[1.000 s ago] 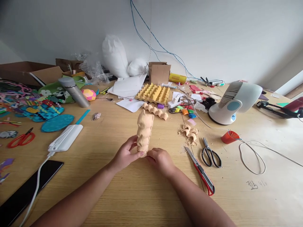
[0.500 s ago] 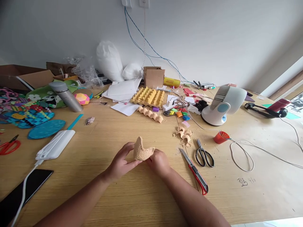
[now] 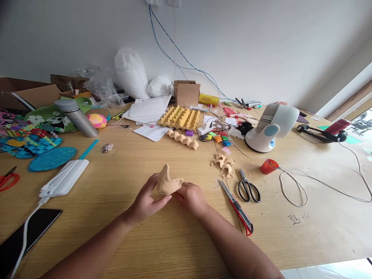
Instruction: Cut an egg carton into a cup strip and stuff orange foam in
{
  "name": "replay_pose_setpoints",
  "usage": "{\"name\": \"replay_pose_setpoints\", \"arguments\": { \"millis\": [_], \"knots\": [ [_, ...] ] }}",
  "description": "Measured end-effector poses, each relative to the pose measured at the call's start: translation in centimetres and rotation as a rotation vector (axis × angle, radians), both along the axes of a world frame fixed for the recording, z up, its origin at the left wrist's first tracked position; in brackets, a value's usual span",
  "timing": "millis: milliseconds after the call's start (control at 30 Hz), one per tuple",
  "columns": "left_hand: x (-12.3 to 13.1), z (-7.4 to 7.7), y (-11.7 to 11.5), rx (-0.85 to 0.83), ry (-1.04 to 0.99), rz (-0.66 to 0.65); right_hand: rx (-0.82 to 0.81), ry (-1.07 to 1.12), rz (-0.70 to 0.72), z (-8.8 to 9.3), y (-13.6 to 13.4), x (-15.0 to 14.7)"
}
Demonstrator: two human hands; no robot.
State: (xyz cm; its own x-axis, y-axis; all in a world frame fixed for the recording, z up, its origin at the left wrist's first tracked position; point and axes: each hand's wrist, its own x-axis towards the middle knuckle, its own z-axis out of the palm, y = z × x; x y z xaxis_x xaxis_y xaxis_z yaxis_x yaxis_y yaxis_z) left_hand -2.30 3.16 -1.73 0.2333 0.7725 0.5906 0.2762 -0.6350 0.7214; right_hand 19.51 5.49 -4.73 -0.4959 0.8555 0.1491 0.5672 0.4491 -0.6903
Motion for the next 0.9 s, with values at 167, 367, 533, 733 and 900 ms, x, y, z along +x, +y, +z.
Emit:
{"name": "replay_pose_setpoints", "arguments": {
  "millis": [167,367,533,733,900],
  "knots": [
    [-0.2,-0.5,-0.3,-0.09,-0.079,-0.017,0.165,-0.202,-0.038,1.1,-0.7,-0.5],
    [-1.1,-0.5,0.8,0.115,-0.002,0.26,0.165,-0.307,-0.304,6.8,-0.8,2.0],
    [-1.4,0.3,1.3,0.21,0.051,0.365,0.055,-0.611,-0.725,10.5,0.4,10.2],
    [-1.2,0.8,1.1,0.214,0.077,0.404,-0.253,-0.888,-0.916,7.7,0.0,19.3],
    [-1.1,0.3,1.0,0.097,0.012,0.375,-0.206,-0.821,-0.97,4.9,-0.5,22.1]
  ]
}}
